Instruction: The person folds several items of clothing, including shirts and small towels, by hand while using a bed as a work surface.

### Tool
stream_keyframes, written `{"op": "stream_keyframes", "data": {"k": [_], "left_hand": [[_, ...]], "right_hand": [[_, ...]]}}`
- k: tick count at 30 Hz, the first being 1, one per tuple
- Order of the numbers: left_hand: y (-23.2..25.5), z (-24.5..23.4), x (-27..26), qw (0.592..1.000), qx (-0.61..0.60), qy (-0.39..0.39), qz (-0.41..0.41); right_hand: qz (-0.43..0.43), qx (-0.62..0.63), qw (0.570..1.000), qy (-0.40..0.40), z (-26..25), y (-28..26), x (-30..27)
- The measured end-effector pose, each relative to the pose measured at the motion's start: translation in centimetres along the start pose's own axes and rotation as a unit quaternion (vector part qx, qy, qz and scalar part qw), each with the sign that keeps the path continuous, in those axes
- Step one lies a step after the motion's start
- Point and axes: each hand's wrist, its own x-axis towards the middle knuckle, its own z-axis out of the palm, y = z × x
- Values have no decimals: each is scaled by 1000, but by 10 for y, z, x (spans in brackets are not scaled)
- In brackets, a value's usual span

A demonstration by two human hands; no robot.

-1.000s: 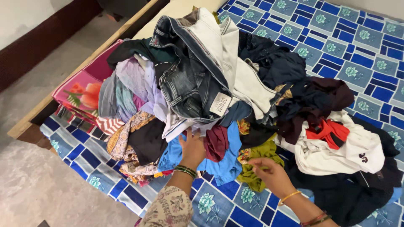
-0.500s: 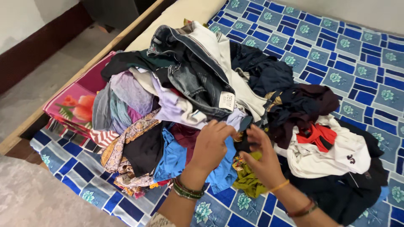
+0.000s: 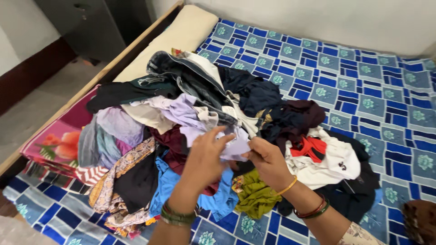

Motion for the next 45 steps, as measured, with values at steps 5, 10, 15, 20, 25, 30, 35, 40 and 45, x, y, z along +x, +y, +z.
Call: {"op": "stream_keyframes", "data": {"k": [5, 10, 15, 20, 25, 30, 35, 40, 45], "left_hand": [[-37, 18, -10, 992, 97, 26, -70], [-4, 16, 6, 991, 26, -3, -133], [56, 7, 53, 986, -59, 45, -149], [97, 15, 100, 981, -53, -63, -176], [79, 25, 103, 930, -72, -283, -223], [86, 70, 82, 836, -358, -351, -225], [136, 95, 81, 743, -483, -401, -233], [147, 114, 77, 681, -563, -324, -338], [149, 123, 77, 641, -595, -227, -429]], "right_hand": [[-90, -29, 996, -5, -21, -26, -13], [-42, -80, 992, 85, -37, -44, -25], [-37, -48, 996, 67, -64, -73, -18], [180, -282, 942, 21, -108, -58, -15], [300, 206, 931, 19, -155, -60, -50], [266, 244, 930, 64, -152, -79, -68], [268, 198, 932, 145, -169, -98, -76], [169, 69, 979, 90, -188, -104, -98], [351, -95, 930, 53, -188, -66, -149]]}}
